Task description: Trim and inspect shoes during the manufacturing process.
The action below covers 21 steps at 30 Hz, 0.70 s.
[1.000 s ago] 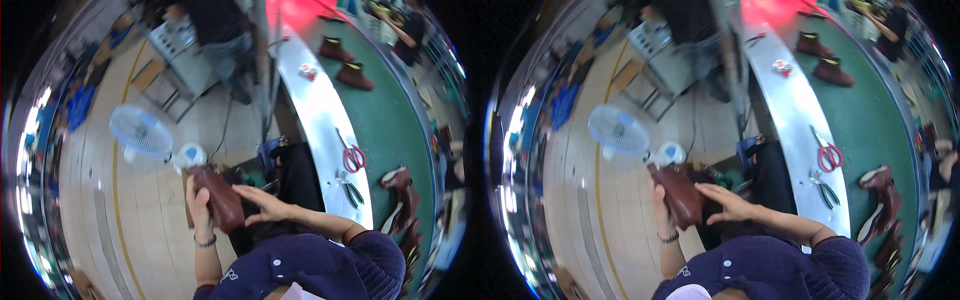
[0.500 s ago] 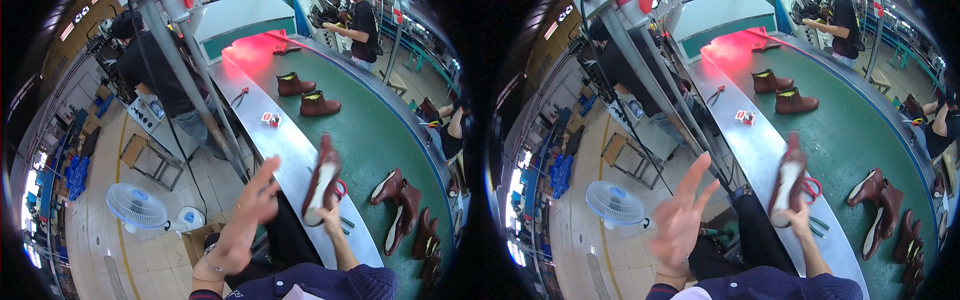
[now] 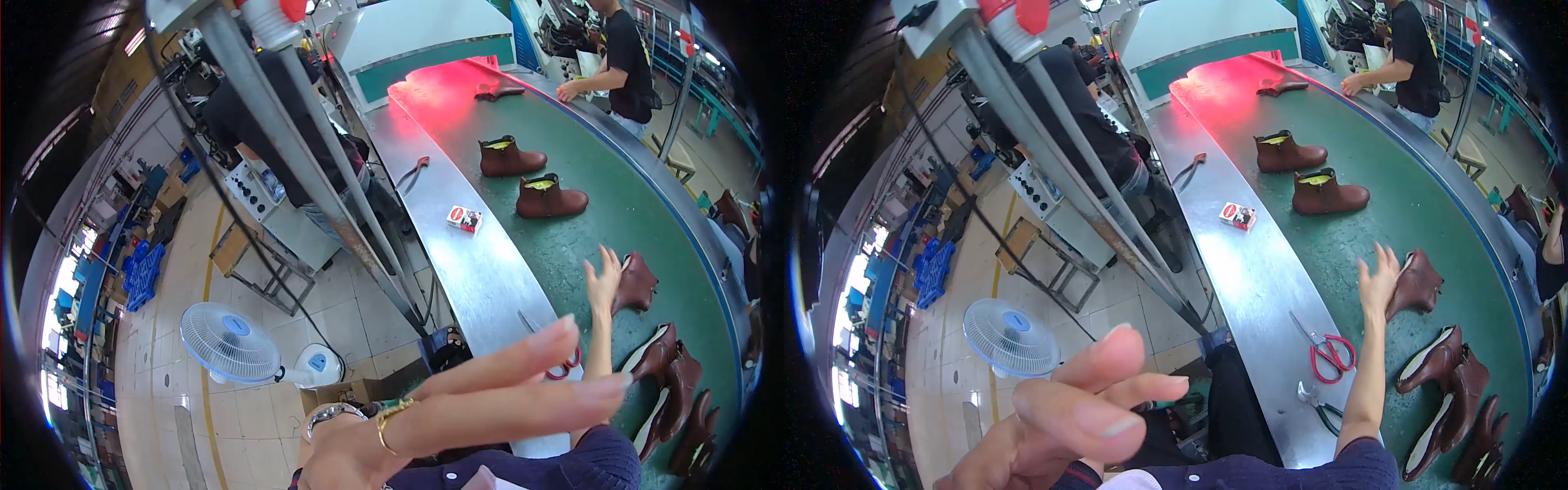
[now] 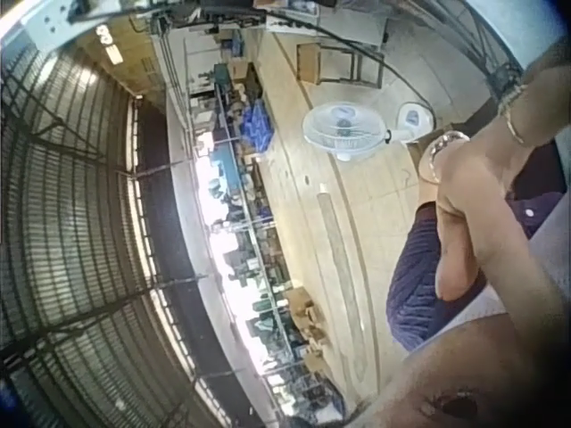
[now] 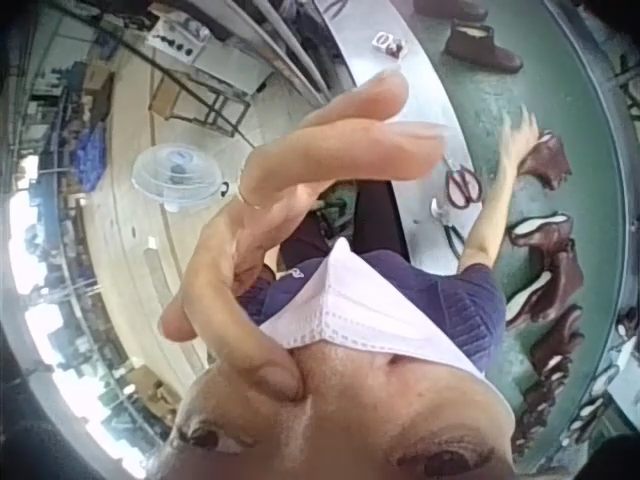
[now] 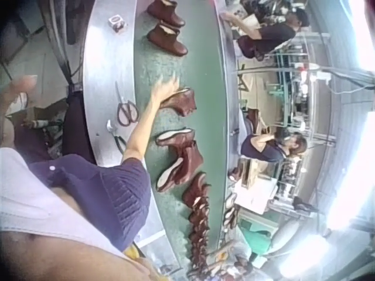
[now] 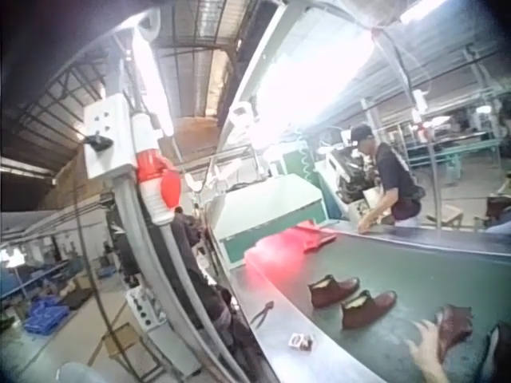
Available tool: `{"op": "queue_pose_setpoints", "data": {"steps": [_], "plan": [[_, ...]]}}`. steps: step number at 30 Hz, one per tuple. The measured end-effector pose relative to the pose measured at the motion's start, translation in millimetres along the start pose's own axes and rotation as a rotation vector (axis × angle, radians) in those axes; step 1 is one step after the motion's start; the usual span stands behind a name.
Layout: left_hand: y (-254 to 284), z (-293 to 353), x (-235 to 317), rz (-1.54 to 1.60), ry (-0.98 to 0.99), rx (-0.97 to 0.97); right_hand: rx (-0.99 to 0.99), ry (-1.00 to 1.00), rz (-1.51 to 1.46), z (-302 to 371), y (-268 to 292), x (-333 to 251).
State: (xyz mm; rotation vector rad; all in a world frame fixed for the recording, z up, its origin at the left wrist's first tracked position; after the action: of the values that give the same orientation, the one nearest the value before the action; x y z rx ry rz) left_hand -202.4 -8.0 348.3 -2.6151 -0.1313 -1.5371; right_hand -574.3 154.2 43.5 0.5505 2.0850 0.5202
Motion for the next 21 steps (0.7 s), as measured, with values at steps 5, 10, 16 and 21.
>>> {"op": "queue_pose_setpoints", "data": {"steps": [5,10,16,21], "plan": [[16.2,-15.4,-28.4,0.064,0.029,-0.007,-0.216,0.202,-0.209,-74.8,-139.3,-69.0],[16.2,-13.1,-30.9,0.061,0.021,-0.001,-0.237,0.207,-0.092,-124.0,-227.9,-72.5],[18.0,8.4,-44.6,0.162,0.002,-0.111,-0.264,0.015,-0.100,-112.8,-245.1,-32.5],[18.7,21.0,-24.1,0.382,0.011,-0.085,-0.081,0.054,-0.228,-96.7,-181.1,-3.4]]}}
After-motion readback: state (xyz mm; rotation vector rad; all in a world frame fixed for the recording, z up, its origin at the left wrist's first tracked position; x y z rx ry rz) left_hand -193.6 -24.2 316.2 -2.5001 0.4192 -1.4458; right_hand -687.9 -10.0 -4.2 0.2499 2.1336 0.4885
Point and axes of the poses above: each hand's wrist, its own z-axis away from the middle knuckle, its own y-axis out of the back of the hand, x = y × z, the point moved 10 cm from there along -z, towards the middle knuckle, and after that the axes turned 9 degrees about -z, right-handed, at the moved point
